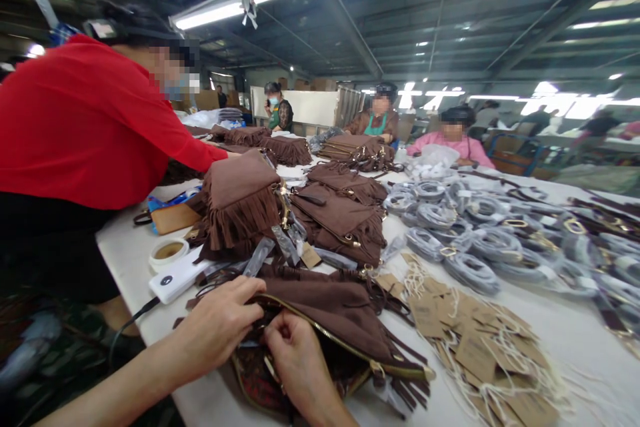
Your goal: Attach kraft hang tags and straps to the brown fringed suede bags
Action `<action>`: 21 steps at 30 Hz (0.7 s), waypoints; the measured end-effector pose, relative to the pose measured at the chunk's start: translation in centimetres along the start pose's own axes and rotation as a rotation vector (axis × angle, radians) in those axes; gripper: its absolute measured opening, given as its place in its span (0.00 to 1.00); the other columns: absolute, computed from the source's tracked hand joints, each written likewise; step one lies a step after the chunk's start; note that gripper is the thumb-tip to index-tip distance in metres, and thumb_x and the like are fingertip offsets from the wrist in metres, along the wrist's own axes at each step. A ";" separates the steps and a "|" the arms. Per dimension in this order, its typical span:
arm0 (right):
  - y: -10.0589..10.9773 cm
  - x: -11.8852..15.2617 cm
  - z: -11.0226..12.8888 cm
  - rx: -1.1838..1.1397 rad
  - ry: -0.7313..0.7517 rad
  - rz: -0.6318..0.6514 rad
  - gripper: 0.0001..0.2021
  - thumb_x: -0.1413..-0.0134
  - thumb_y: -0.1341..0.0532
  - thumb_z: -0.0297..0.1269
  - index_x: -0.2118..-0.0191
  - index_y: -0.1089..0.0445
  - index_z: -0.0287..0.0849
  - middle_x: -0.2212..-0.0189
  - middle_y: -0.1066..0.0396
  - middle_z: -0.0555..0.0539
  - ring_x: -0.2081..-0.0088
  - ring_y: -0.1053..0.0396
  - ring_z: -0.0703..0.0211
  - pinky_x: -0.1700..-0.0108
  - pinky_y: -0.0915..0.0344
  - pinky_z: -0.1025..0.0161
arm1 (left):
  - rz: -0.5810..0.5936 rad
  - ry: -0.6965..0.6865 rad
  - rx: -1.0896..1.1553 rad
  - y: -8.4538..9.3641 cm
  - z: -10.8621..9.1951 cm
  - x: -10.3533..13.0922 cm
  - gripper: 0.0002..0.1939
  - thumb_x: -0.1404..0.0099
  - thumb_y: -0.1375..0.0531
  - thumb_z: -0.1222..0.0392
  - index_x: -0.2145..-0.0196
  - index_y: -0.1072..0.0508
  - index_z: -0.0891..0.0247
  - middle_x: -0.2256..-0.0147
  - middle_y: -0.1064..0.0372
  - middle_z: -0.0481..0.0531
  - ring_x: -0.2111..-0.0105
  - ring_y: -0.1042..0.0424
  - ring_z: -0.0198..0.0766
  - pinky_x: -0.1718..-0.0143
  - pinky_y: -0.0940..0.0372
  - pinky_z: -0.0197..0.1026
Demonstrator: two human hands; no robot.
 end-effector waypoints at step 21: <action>3.6 1.1 5.6 0.391 0.753 -0.225 0.09 0.35 0.48 0.34 0.63 0.31 0.48 0.71 0.29 0.47 0.70 0.29 0.57 0.65 0.32 0.65 | -0.044 0.126 0.979 3.8 -3.5 -0.1 0.10 0.43 0.41 0.64 0.77 0.40 0.59 0.69 0.36 0.49 0.68 0.38 0.40 0.64 0.41 0.42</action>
Point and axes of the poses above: each hand's wrist, its own x-axis away from the middle knuckle, its own y-axis out of the back of the hand, z = x × y, the point moved 3 cm from there along -x, towards the middle knuckle
